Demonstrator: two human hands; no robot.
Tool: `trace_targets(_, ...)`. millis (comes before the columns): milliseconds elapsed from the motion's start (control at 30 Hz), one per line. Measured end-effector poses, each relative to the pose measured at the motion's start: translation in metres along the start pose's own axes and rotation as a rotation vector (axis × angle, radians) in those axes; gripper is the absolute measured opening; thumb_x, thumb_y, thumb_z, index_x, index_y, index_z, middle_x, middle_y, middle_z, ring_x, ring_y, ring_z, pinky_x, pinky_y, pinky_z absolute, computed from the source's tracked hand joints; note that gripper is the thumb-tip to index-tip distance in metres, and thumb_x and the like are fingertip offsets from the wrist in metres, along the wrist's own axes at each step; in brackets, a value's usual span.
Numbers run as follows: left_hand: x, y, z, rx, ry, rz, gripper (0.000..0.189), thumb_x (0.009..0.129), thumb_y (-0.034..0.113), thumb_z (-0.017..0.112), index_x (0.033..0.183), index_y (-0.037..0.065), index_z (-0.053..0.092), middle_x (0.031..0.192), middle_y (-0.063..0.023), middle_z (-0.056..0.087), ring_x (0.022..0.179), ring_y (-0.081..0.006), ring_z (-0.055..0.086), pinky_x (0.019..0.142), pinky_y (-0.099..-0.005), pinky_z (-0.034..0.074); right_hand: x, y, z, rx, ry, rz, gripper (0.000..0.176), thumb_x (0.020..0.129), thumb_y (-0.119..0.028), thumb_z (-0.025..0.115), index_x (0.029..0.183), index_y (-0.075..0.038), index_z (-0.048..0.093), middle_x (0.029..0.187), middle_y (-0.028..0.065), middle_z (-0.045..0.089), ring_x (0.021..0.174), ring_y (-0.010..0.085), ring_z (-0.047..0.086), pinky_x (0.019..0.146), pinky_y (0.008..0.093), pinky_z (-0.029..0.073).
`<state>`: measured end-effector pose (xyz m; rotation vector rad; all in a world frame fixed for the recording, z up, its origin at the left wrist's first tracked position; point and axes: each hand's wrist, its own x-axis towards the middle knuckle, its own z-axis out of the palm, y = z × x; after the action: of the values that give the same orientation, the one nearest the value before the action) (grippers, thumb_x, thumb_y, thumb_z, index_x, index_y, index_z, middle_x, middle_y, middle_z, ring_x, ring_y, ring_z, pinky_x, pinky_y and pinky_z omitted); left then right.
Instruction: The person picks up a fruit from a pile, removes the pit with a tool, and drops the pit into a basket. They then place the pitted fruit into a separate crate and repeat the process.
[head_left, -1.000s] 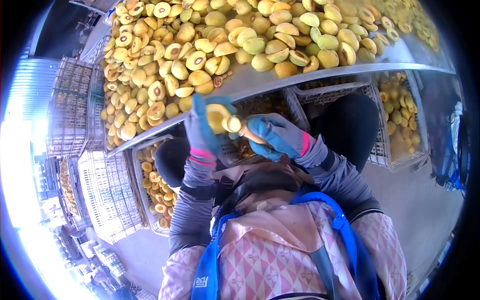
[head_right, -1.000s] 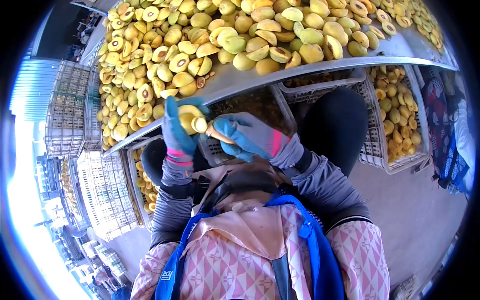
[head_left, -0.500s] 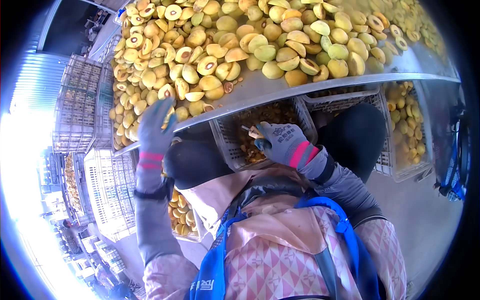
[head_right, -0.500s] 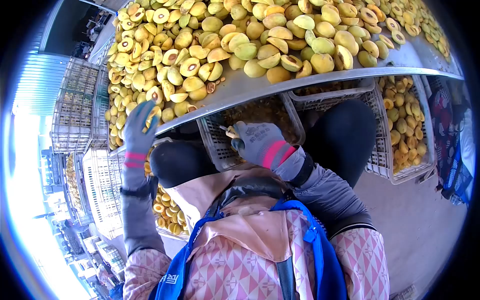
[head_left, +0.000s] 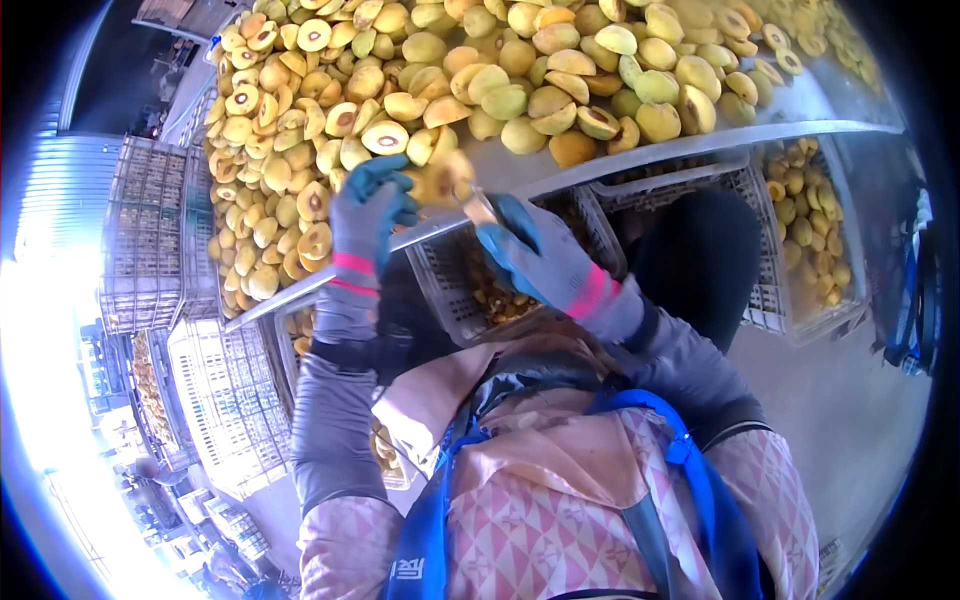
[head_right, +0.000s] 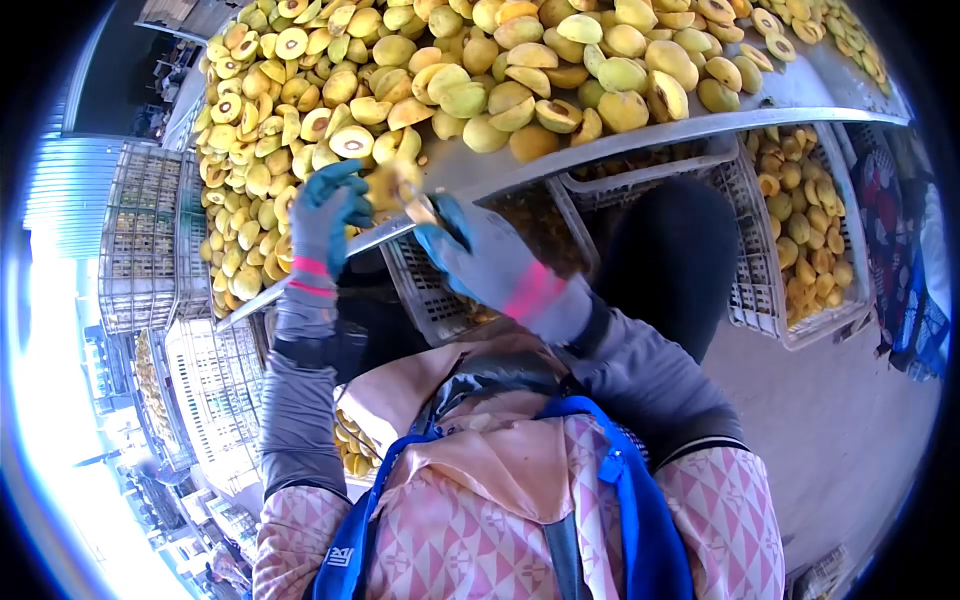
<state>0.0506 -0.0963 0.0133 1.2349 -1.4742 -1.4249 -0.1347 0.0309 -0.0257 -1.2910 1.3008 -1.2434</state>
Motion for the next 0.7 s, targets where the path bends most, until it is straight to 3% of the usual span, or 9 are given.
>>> trace_targets(67,0.0,-0.031,0.023,0.164,-0.035,0.145,0.038,0.084,0.001,0.051,0.121,0.002,0.059,0.088,-0.0061,0.066,0.07,-0.0112,0.062,0.064,-0.0251,0.051,0.014,0.006,0.006,0.009,0.002,0.118,0.03,0.091,-0.027,0.056,0.111,-0.004,0.054,0.092,0.0228,0.064,0.089,0.041,0.061,0.073,0.0474,0.049)
trace_targets(133,0.021,-0.059,0.026,0.582,-0.064,0.354,0.034,0.085,0.006,0.054,0.118,0.002,0.062,0.09,-0.0067,0.067,0.077,-0.012,0.064,0.068,-0.0262,0.052,0.036,0.032,0.014,-0.127,0.194,-0.029,0.033,0.09,-0.027,0.057,0.115,-0.004,0.054,0.091,0.0234,0.064,0.085,0.0435,0.06,0.074,0.0483,0.048)
trace_targets(200,0.029,-0.04,0.038,0.496,-0.093,0.274,0.031,0.085,0.01,0.057,0.115,0.002,0.064,0.092,-0.0075,0.068,0.08,-0.0141,0.065,0.072,-0.0274,0.052,0.045,0.048,0.016,-0.243,0.276,-0.145,0.03,0.092,-0.027,0.057,0.114,-0.006,0.055,0.079,0.0151,0.063,0.067,0.0346,0.061,0.06,0.0414,0.049)
trace_targets(267,0.038,-0.023,0.044,0.569,-0.033,0.235,0.032,0.085,0.021,0.064,0.112,0.006,0.066,0.104,-0.0102,0.068,0.086,-0.0213,0.067,0.08,-0.0308,0.052,0.035,0.036,0.005,0.598,0.226,0.18,0.026,0.095,-0.027,0.055,0.114,-0.008,0.056,0.069,0.0035,0.056,0.053,0.017,0.055,0.047,0.0294,0.043)
trace_targets(300,0.042,-0.008,0.049,0.537,-0.053,0.174,0.036,0.083,0.024,0.066,0.116,0.008,0.065,0.111,-0.0101,0.066,0.091,-0.0233,0.066,0.083,-0.0327,0.051,0.027,0.014,-0.003,0.667,0.305,0.169,0.026,0.097,-0.026,0.054,0.116,-0.008,0.055,0.069,-0.0021,0.052,0.053,0.0054,0.049,0.043,0.0201,0.036)
trace_targets(367,0.057,-0.006,0.059,0.501,-0.077,0.106,0.041,0.082,0.027,0.067,0.12,0.011,0.063,0.118,-0.01,0.064,0.096,-0.0253,0.065,0.087,-0.0346,0.05,0.019,0.01,-0.012,0.695,0.346,0.113,0.027,0.097,-0.026,0.053,0.118,-0.007,0.053,0.069,-0.0011,0.052,0.052,0.0065,0.048,0.043,0.0206,0.037)
trace_targets(433,0.071,-0.016,0.072,0.879,-0.238,0.606,0.054,0.08,0.023,0.073,0.129,0.012,0.055,0.117,-0.0094,0.063,0.097,-0.0225,0.064,0.083,-0.0349,0.051,0.014,0.008,-0.019,0.712,0.399,0.067,0.031,0.097,-0.024,0.054,0.122,-0.006,0.05,0.069,0.0004,0.053,0.051,0.0078,0.048,0.043,0.0211,0.037)
trace_targets(533,0.065,0.0,0.089,1.262,-0.263,0.327,0.063,0.074,0.028,0.078,0.129,0.013,0.052,0.125,-0.0116,0.058,0.113,-0.0289,0.058,0.092,-0.0401,0.047,0.011,0.006,-0.027,0.679,0.4,0.112,0.032,0.096,-0.022,0.055,0.12,-0.002,0.052,0.071,0.0031,0.057,0.051,0.0107,0.052,0.044,0.0244,0.042)
trace_targets(700,0.061,-0.01,0.07,1.334,-0.338,0.306,0.051,0.073,0.034,0.078,0.115,0.013,0.057,0.117,-0.0112,0.062,0.102,-0.0305,0.061,0.086,-0.0399,0.048,0.006,0.005,-0.027,0.568,0.245,0.14,0.025,0.095,-0.022,0.057,0.113,-0.005,0.053,0.073,0.0006,0.054,0.053,0.0071,0.048,0.045,0.0231,0.04)
